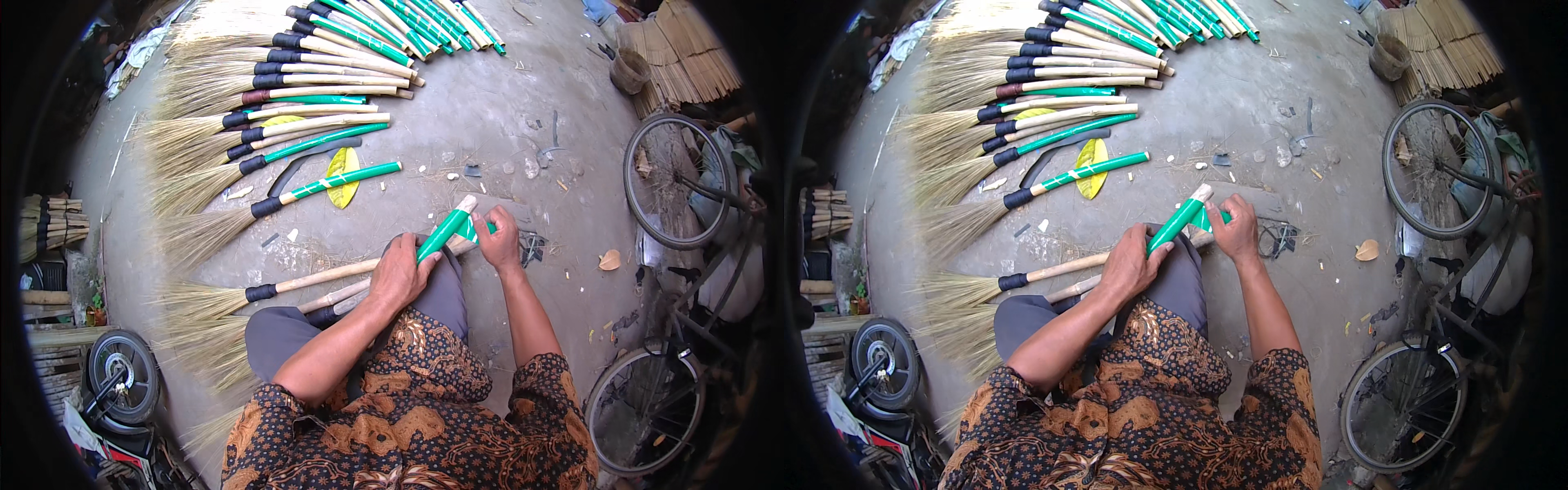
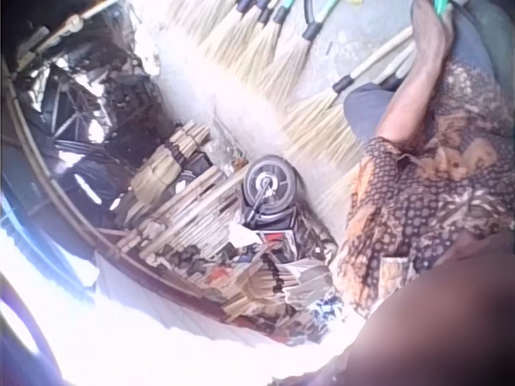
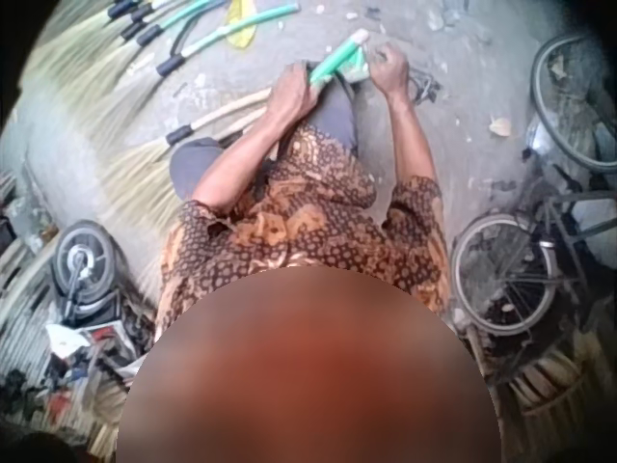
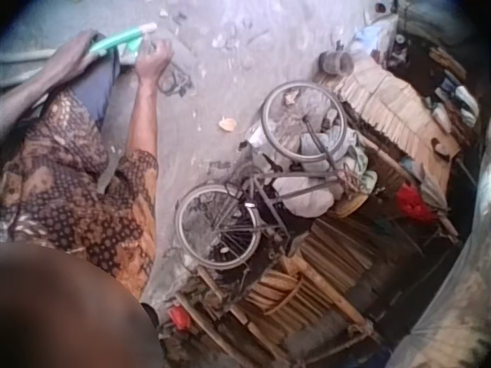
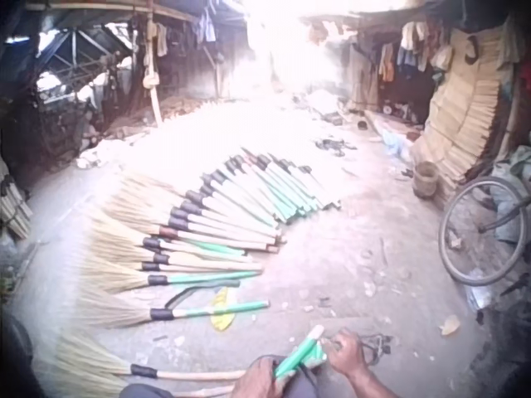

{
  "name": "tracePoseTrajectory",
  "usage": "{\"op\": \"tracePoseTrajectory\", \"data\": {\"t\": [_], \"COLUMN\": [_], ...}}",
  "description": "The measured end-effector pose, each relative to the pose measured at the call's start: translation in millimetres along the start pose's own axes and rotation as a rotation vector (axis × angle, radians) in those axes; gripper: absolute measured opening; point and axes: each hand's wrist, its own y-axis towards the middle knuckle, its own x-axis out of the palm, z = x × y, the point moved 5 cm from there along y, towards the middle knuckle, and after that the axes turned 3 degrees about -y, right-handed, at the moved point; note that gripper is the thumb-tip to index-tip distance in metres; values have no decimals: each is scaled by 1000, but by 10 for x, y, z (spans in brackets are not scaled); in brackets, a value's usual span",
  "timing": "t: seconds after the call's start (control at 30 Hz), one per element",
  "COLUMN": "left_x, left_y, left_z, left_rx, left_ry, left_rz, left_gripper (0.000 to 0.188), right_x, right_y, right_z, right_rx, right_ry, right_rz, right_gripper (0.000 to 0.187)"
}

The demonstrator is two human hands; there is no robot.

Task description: The person gathers several brooms, then sits and wraps green tape around the wooden handles one by one. The taped brooms are placed on the floor in a row.

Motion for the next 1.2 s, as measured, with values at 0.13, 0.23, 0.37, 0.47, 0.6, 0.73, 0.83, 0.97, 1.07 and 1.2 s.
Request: {"op": "tracePoseTrajectory", "data": {"t": [0.13,0.23,0.37,0.47,0.6,0.73,0.83,0.97,1.07,1.2], "left_x": [2,75,72,72,-16,149,90,-65,33,-23], "left_y": [129,155,155,59,152,159,186,144,126,158], "left_z": [-256,-272,-117,27,-208,-310,-254,-140,-305,-374], "left_rx": [-188,-389,-229,-85,-123,-340,-178,-40,-299,-257], "left_ry": [-426,-860,-256,58,-278,-894,-284,-129,-631,-489], "left_rz": [-285,-623,-350,-95,-96,-610,-338,-34,-402,-480], "left_gripper": [45,40,55,50,44,46,56,51,52,58], "right_x": [-89,-96,12,25,-86,-107,-35,-84,-152,-117], "right_y": [4,16,37,52,102,132,147,179,216,220], "right_z": [83,103,54,1,-21,-46,-82,-159,-163,-157], "right_rx": [38,65,89,74,-34,-30,29,-27,-103,-120], "right_ry": [47,34,-23,-31,-3,-25,-38,-35,-38,-64], "right_rz": [48,63,15,23,34,43,7,38,30,17], "right_gripper": [40,41,42,42,42,40,39,40,40,40]}}
